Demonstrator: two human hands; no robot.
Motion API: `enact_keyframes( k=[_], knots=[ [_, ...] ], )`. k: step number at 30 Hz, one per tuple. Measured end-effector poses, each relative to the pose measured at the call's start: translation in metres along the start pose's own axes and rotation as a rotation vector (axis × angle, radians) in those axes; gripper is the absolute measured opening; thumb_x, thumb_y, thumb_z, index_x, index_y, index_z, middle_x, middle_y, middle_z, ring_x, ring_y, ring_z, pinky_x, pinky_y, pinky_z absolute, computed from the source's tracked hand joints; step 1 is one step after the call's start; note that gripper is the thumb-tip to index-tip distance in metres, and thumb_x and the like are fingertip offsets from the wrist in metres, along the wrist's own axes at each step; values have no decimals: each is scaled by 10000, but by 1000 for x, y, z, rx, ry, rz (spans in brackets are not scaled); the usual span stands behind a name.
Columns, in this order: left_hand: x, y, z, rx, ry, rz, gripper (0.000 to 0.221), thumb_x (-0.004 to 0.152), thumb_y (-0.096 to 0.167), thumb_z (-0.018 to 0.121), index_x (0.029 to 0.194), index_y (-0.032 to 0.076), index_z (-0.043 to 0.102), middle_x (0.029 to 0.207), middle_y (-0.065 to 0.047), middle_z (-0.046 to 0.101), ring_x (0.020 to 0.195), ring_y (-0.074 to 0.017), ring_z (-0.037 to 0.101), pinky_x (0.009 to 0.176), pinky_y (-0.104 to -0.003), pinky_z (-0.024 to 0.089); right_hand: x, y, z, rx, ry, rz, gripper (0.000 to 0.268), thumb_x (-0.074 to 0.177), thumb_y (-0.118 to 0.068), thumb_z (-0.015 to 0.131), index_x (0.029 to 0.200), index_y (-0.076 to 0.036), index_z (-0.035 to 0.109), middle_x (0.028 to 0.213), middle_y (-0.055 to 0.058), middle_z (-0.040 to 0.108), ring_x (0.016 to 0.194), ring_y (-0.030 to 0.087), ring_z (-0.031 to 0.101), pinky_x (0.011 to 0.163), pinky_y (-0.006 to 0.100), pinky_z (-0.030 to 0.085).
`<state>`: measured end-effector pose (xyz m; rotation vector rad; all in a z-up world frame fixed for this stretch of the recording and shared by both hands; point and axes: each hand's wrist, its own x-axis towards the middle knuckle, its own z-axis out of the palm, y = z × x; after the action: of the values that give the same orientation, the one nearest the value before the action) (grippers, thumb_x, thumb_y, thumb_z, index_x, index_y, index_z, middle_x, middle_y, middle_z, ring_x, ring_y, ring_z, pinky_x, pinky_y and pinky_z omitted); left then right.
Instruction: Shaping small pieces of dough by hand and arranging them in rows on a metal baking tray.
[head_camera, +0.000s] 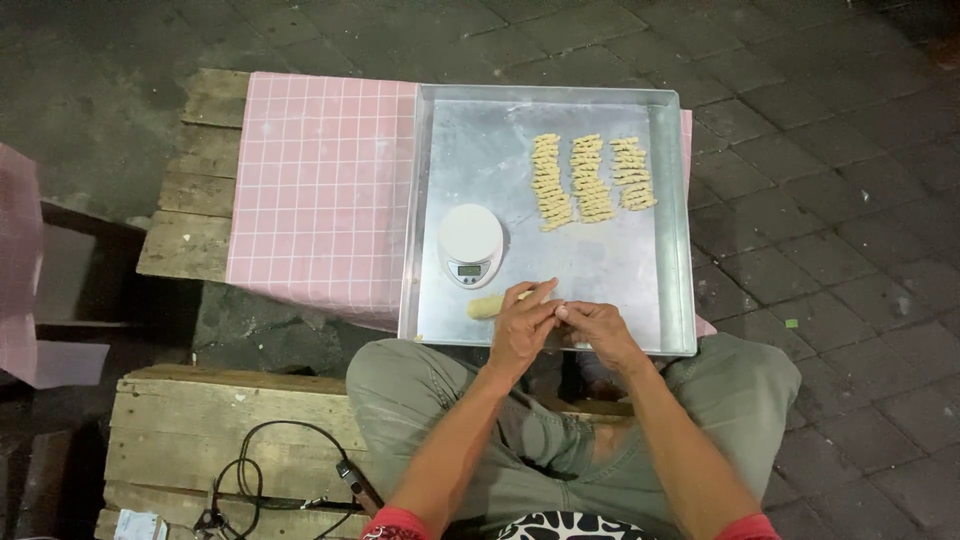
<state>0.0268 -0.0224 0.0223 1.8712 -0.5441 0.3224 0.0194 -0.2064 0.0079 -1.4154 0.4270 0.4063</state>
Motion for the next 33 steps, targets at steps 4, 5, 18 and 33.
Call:
enact_keyframes(
  k=[4,5,18,33],
  knots=[
    [4,14,-8,62,42,20,256,912,82,768,1167,83,793,1416,-83,659,1201,-377,619,924,-482,614,-10,-12,8,48,7,-18,294,888,-158,839,1096,41,784,912,156,775,791,197,700,656,357,612],
    [7,20,-10,83,42,28,269,902,75,776,1171,79,791,1443,-75,641,1197,-387,620,925,-501,613,-14,-19,11,77,19,-18,304,868,-124,843,1107,53,777,926,168,776,800,205,707,663,359,616],
    [7,21,-4,44,114,32,217,982,65,671,1181,76,756,1448,-53,625,1121,-255,646,870,-408,615,3,-3,-4,231,172,-35,306,980,-207,763,1160,38,733,951,196,759,786,240,742,721,392,660],
    [5,17,-3,5,157,35,193,918,-9,701,1079,53,786,1341,-96,697,1060,-280,656,844,-425,600,8,3,-12,317,107,-52,298,952,-83,754,1217,42,704,974,189,761,803,232,750,744,384,660]
  ],
)
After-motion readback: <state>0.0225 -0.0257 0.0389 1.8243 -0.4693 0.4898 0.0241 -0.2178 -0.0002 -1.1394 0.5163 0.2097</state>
